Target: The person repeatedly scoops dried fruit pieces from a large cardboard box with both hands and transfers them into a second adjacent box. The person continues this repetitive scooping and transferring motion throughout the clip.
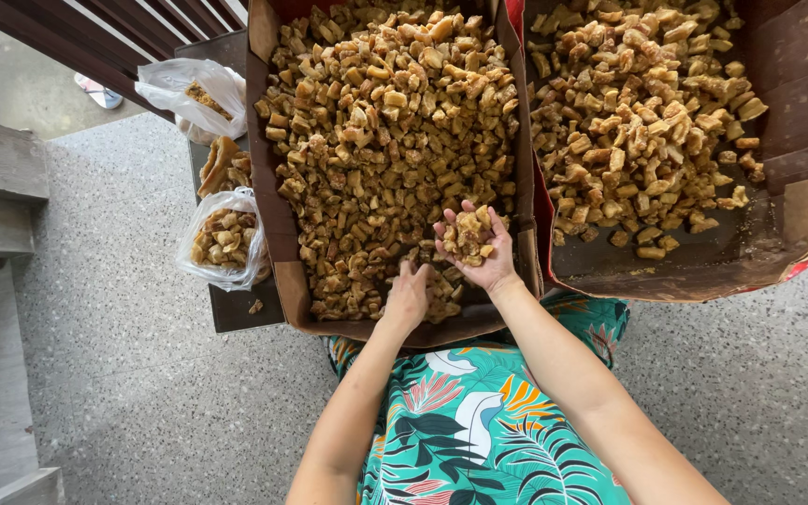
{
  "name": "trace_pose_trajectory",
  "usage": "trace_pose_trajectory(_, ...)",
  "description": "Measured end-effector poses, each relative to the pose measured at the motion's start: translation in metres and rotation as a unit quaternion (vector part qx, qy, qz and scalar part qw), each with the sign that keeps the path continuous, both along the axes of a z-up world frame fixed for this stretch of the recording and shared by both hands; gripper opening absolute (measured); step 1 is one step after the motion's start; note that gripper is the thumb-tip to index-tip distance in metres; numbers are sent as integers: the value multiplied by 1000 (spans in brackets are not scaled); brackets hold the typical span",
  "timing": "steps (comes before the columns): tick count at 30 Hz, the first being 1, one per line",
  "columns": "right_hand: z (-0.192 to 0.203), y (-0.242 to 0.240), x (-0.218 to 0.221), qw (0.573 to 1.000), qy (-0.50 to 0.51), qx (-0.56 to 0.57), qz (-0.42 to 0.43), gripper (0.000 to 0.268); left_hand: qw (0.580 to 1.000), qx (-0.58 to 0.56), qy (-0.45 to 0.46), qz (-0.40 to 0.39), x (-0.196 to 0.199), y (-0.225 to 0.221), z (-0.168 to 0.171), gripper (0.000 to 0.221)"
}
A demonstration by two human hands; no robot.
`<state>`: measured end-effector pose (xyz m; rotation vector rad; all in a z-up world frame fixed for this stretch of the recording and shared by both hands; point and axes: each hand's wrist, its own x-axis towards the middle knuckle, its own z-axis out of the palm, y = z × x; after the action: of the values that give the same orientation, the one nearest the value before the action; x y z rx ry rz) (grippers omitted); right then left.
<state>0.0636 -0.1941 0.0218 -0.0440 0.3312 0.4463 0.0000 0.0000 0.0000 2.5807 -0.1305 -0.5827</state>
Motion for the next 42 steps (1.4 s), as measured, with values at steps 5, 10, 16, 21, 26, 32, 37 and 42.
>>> trace_pose_trajectory(5,10,2,-1,1000,-18,2,-2,40,987,-152,-15,52,3,28,1,32)
trace_pose_trajectory(10,11,4,-2,1000,-2,-18,24,44,919,-302,120,223,42,28,81,30)
trace_pose_trajectory(16,5,1,-6,997,-40,-48,49,55,903,-427,31,43,65,-21,131,40)
trace_pose_trajectory(21,1,1,-6,997,-61,-22,38,52,917,-391,19,70,67,-26,127,55)
trace_pose_trajectory(26,8,3,-4,997,-53,-30,45,51,898,-426,71,89,65,-24,133,54)
trace_pose_trajectory(32,9,5,-4,996,3,-84,36,51,957,-288,-4,-12,60,-31,139,62)
trace_pose_trajectory(37,6,5,-3,1000,-21,-7,20,43,962,-258,-53,77,56,-7,118,49)
trace_pose_trajectory(42,31,3,2,999,-15,34,7,34,946,-211,-92,229,33,49,77,35)
